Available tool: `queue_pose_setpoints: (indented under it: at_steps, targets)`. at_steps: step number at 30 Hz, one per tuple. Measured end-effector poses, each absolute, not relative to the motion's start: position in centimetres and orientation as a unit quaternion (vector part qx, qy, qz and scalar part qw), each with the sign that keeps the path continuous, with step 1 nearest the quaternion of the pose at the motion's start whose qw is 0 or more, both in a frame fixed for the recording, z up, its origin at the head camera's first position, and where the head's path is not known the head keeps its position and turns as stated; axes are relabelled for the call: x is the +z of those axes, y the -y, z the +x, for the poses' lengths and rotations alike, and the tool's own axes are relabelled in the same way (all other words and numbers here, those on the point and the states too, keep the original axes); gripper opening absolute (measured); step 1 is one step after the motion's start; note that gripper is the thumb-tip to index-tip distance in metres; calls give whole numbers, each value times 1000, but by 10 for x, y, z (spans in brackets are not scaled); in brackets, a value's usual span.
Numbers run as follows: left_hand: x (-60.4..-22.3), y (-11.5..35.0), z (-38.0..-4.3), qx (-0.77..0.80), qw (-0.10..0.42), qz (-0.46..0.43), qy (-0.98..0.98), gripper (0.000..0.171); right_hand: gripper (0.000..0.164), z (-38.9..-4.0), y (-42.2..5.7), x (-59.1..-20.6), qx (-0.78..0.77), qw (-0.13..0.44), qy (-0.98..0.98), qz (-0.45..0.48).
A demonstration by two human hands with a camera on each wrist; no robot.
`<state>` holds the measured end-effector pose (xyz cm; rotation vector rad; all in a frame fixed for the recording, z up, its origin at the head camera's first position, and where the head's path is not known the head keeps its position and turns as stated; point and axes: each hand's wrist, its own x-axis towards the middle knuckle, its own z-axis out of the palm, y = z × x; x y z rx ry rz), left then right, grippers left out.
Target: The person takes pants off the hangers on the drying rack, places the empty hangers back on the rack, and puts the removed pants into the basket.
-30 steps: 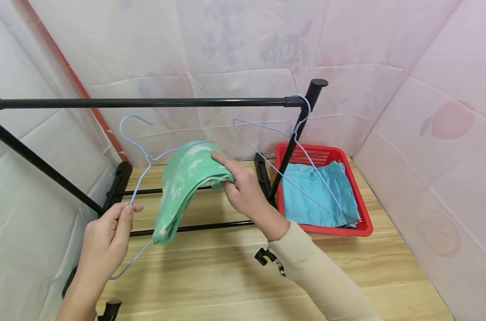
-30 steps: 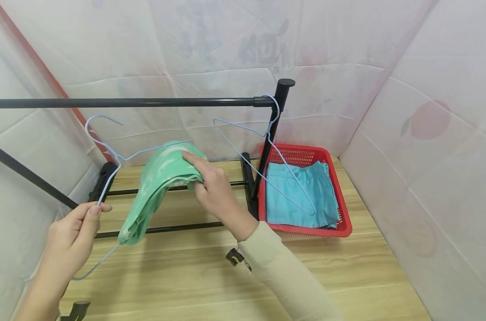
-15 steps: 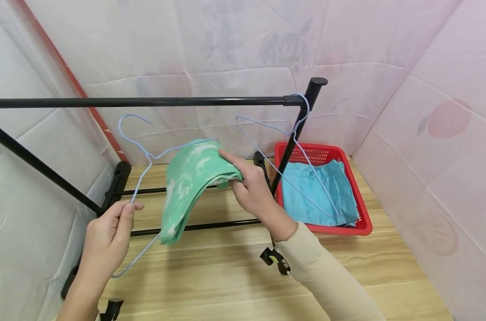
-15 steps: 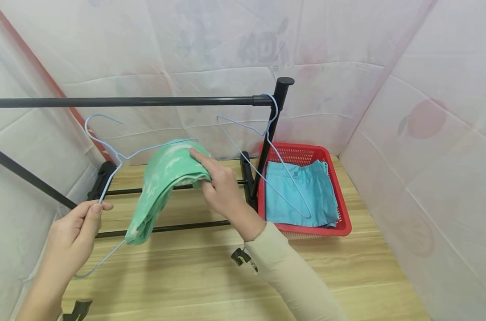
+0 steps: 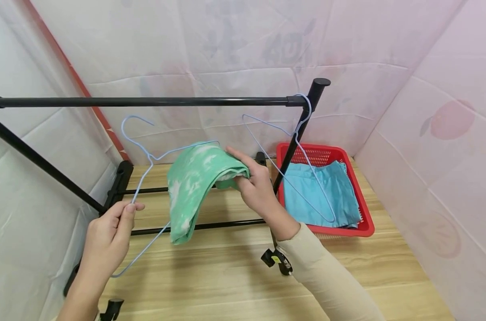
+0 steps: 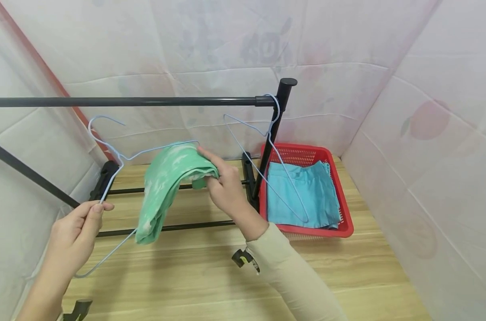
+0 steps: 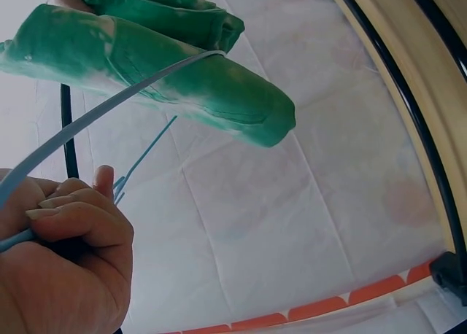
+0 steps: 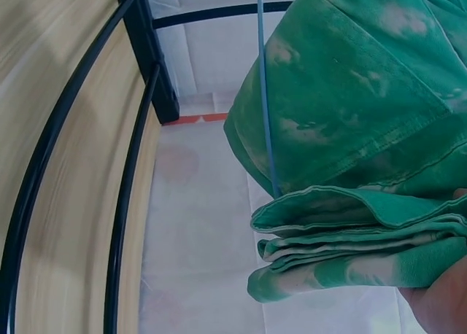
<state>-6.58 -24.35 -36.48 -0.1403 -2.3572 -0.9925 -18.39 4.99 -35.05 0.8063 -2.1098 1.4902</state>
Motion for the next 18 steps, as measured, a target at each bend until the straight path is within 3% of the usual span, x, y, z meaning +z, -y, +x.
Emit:
queue_pose_setpoints:
  at_steps: [10,18]
  targets:
    - [-365,243,-65,-376,277,-43,883,20,47,-160,-52,-319,603,156,740,254]
    - [-365,243,-66,-376,280,-50,882,20,49,-176,-60,-340,629,159,721,243]
